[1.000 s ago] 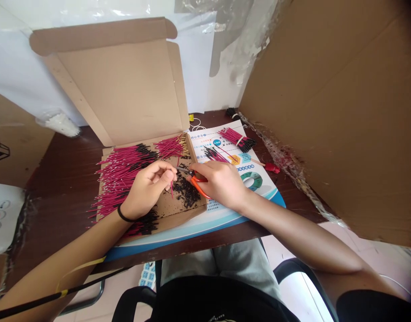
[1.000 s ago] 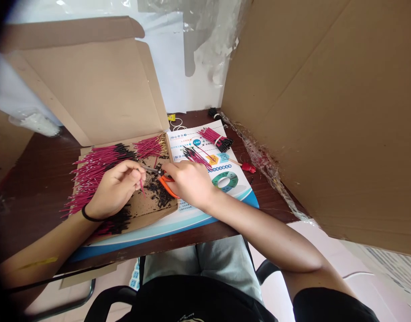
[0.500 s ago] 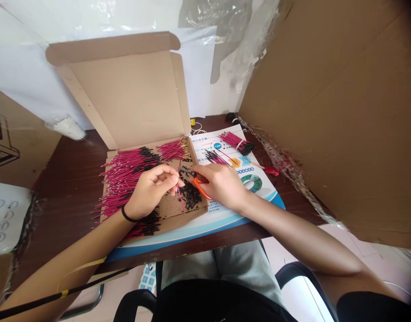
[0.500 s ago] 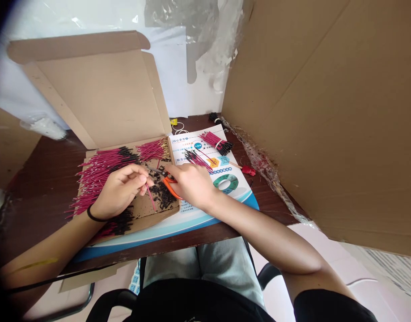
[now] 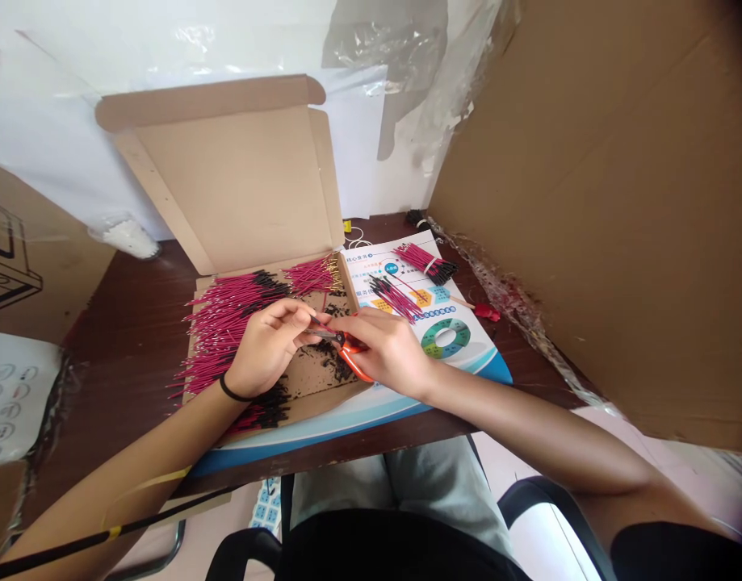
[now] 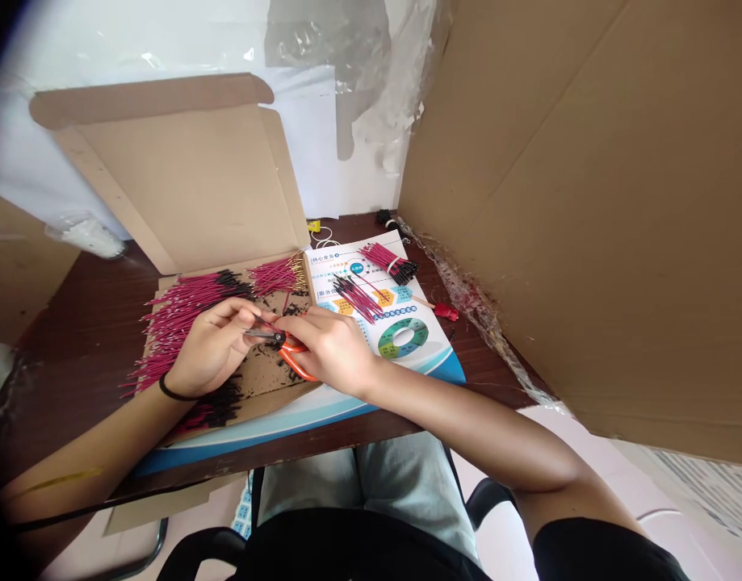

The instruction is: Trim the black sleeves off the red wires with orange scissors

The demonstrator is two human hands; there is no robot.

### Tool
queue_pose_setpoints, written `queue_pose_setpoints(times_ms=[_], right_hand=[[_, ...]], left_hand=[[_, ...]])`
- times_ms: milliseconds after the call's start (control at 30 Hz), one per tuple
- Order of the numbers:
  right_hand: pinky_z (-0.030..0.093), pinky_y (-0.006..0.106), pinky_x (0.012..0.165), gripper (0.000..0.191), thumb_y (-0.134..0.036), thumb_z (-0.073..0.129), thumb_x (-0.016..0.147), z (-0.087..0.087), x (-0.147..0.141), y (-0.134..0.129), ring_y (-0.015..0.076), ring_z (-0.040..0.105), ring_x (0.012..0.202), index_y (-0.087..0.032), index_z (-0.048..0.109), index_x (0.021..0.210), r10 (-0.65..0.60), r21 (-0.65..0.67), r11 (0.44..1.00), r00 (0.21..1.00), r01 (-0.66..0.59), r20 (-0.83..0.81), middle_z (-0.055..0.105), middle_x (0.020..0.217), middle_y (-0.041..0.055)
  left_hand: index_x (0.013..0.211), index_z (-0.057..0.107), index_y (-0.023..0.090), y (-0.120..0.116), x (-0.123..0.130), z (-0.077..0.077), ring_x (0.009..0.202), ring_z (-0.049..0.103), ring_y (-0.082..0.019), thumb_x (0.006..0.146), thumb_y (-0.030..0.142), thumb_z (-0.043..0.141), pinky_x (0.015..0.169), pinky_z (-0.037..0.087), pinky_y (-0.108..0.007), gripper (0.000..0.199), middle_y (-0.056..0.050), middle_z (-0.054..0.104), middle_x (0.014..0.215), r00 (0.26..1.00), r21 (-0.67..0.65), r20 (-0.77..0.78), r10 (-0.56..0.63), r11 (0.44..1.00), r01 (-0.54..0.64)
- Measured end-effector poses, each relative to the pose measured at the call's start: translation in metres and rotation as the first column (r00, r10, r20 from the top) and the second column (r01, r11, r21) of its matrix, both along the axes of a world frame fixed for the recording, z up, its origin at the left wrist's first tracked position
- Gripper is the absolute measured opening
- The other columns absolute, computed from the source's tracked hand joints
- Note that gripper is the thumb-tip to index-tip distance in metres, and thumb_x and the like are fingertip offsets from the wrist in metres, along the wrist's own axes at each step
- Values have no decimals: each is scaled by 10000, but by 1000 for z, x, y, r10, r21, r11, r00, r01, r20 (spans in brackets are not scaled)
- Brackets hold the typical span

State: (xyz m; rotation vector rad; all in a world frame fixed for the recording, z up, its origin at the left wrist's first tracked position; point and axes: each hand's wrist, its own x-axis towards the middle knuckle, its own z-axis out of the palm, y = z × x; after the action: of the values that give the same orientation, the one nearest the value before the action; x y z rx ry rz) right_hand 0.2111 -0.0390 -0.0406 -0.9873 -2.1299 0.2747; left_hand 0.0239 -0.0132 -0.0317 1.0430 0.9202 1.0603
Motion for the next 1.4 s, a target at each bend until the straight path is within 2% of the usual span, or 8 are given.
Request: queue_pose_setpoints(times_ms=[300,500,600,667,933,1100,1267,1400], right_hand=[[416,219,571,221,-150,496,841,3,4,1,116,574,581,-158,685,956,-41,88,995,998,36,55,667,659,26],[450,215,588,233,-174,533,837,7,6,0,116,625,605,-165,692,1008,-117,-16,993,993,117,3,721,729,33],[452,208,600,240,-178,540,841,7,5,0,112,636,614,-162,690,1027,-108,-49,993,994,107,-16,733,761,36],[445,204,600,245,-183,535,846,6,5,0,110,635,612,-157,688,1034,-91,-64,994,996,90,-13,735,768,42],[380,199,546,218,-180,475,843,4,3,-1,105,558,539,-158,691,869,-43,-13,999,999,43,21,667,635,30],[345,209,532,217,-182,466,848,4,1,-2,101,529,527,-150,680,830,-27,-57,998,997,32,78,633,599,16],[411,221,608,240,-246,534,861,6,1,-1,127,613,642,-151,686,1021,-74,-119,990,996,80,47,717,773,61],[401,217,554,341,-369,579,864,17,5,0,107,562,549,-152,662,1114,-179,-226,958,984,178,17,695,688,32]], left_hand=[[597,552,161,-5,4,1,1070,631,-228,905,463,464,940,493,-427,441,-112,690,1125,1000,155,25,-14,988,10],[544,584,182,-4,-1,-4,1138,573,-244,908,503,404,1013,426,-427,517,-91,658,1167,966,364,-236,104,931,-11],[925,690,209,-1,-4,-8,1036,599,-209,815,374,618,917,470,-361,210,-64,673,1088,924,410,-332,191,911,-41],[1056,680,227,0,-6,-10,967,606,-190,783,321,662,837,488,-320,289,-58,670,1056,922,399,-362,137,917,21],[857,722,211,-1,-6,0,854,610,-168,811,343,635,748,493,-282,164,-74,656,883,925,462,-379,-26,861,213],[803,663,202,-5,-2,2,752,614,-161,793,395,652,614,490,-265,194,-77,674,846,941,382,-321,-110,894,234],[855,570,208,-6,-2,-1,466,460,-57,844,374,602,404,342,-206,170,-50,695,900,990,306,-139,-31,949,73],[880,528,214,-3,-1,-4,446,455,-43,851,341,602,382,324,-170,150,-15,682,834,999,292,-34,29,956,-18]])
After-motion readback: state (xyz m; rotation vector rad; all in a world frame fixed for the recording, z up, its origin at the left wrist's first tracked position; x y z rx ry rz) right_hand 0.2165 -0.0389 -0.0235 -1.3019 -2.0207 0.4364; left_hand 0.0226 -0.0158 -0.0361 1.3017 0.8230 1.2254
